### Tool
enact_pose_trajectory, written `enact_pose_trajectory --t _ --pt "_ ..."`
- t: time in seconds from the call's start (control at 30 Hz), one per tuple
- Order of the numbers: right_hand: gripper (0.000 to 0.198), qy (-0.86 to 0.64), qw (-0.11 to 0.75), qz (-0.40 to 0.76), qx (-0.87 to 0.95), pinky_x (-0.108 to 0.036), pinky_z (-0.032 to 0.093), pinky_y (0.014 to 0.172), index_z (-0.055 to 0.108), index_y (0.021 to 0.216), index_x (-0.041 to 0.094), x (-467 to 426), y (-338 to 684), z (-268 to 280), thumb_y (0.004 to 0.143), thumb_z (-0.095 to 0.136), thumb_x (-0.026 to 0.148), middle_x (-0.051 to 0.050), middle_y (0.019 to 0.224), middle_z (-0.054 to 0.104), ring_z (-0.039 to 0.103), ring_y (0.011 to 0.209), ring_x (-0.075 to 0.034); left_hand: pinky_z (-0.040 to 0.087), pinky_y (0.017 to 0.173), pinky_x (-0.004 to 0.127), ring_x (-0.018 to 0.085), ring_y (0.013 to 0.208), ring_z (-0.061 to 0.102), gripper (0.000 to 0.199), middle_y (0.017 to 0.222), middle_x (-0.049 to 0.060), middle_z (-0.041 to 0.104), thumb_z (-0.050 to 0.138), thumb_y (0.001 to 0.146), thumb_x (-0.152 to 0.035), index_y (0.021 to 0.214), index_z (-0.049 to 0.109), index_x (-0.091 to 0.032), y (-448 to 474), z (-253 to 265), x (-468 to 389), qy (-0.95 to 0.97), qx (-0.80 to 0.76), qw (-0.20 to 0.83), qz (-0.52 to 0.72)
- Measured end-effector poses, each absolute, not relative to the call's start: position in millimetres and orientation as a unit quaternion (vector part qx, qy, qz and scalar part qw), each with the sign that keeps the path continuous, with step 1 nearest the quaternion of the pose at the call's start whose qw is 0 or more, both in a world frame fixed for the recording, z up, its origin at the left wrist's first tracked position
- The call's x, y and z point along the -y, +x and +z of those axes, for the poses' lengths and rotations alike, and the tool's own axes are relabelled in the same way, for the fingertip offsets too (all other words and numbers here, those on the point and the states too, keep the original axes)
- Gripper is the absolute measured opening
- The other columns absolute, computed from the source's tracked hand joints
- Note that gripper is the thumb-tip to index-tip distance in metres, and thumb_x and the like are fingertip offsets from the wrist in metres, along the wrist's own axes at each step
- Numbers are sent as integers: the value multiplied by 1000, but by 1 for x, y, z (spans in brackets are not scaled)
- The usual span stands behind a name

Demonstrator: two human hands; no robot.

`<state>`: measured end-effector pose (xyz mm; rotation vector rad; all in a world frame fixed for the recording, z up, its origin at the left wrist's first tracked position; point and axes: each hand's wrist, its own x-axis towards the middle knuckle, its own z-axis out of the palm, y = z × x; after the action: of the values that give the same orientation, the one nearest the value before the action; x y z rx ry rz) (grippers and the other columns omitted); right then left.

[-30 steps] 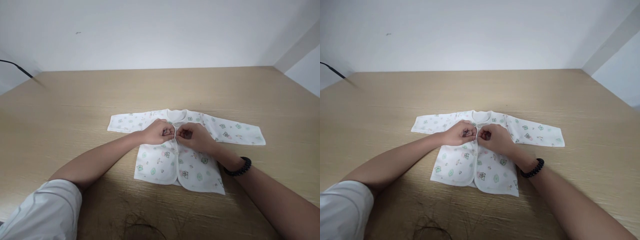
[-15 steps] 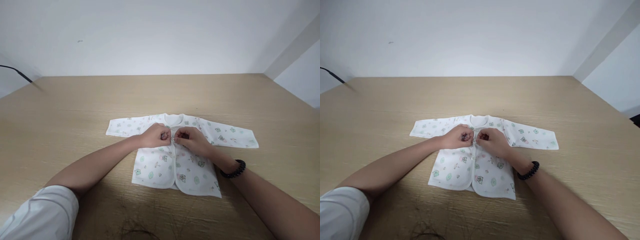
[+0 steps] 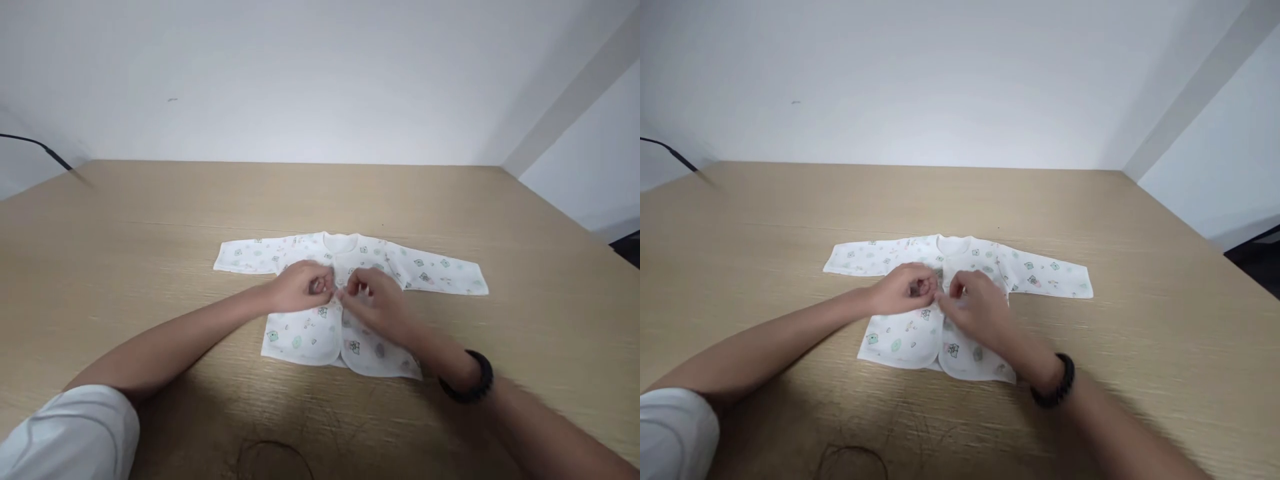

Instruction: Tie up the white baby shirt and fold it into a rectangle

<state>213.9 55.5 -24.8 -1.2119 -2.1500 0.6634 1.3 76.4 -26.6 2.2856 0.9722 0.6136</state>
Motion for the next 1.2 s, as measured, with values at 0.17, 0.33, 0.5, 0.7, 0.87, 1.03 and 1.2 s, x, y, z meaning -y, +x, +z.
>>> enact_pose_trajectory --t 0.17,0.33,0.5,0.7,0.87,1.03,1.2 --pt "15 -440 238 151 853 -35 39 77 51 80 19 -14 210 -38 84 63 26 -5 81 61 52 83 -23 36 60 21 11 60 48 11 64 -5 51 55 92 -28 96 58 -19 9 -30 -34 832 -407 296 234" --pt "11 -461 240 172 837 -33 37 74 53 84 18 -20 214 -47 88 60 25 -3 81 61 53 80 -22 33 58 21 11 59 48 8 62 -5 49 57 91 -26 90 61 -19 16 -36 -33 815 -437 297 239" --pt "12 -489 227 132 832 -33 33 68 53 82 19 -24 215 -47 92 52 23 -3 75 61 52 74 -22 34 58 20 10 58 46 10 62 -5 48 57 91 -25 85 62 -18 11 -39 -37 810 -425 327 239" --pt "8 -487 241 121 831 -35 34 75 57 90 19 -19 211 -48 84 58 23 -3 81 62 54 82 -23 31 55 20 10 55 42 12 59 -5 44 54 90 -23 85 63 -18 10 -39 -37 799 -423 344 255" --pt "21 -454 258 161 837 -37 34 81 60 99 20 -14 211 -46 79 57 17 -4 87 63 54 90 -25 29 52 20 9 52 40 14 56 -5 43 57 90 -27 83 64 -17 9 -38 -38 796 -422 355 248" --pt "38 -420 233 141 865 -41 32 85 52 117 18 -8 211 -42 83 60 31 -9 105 62 52 99 -29 30 52 20 9 52 40 13 56 -5 44 58 87 -24 78 62 -16 9 -39 -39 788 -429 366 248" --pt "38 -391 189 118 893 -43 32 84 49 115 14 -8 215 -36 80 53 25 -12 111 60 51 98 -31 30 52 20 8 53 39 14 57 -5 44 57 86 -23 75 59 -15 7 -39 -39 777 -431 382 253"
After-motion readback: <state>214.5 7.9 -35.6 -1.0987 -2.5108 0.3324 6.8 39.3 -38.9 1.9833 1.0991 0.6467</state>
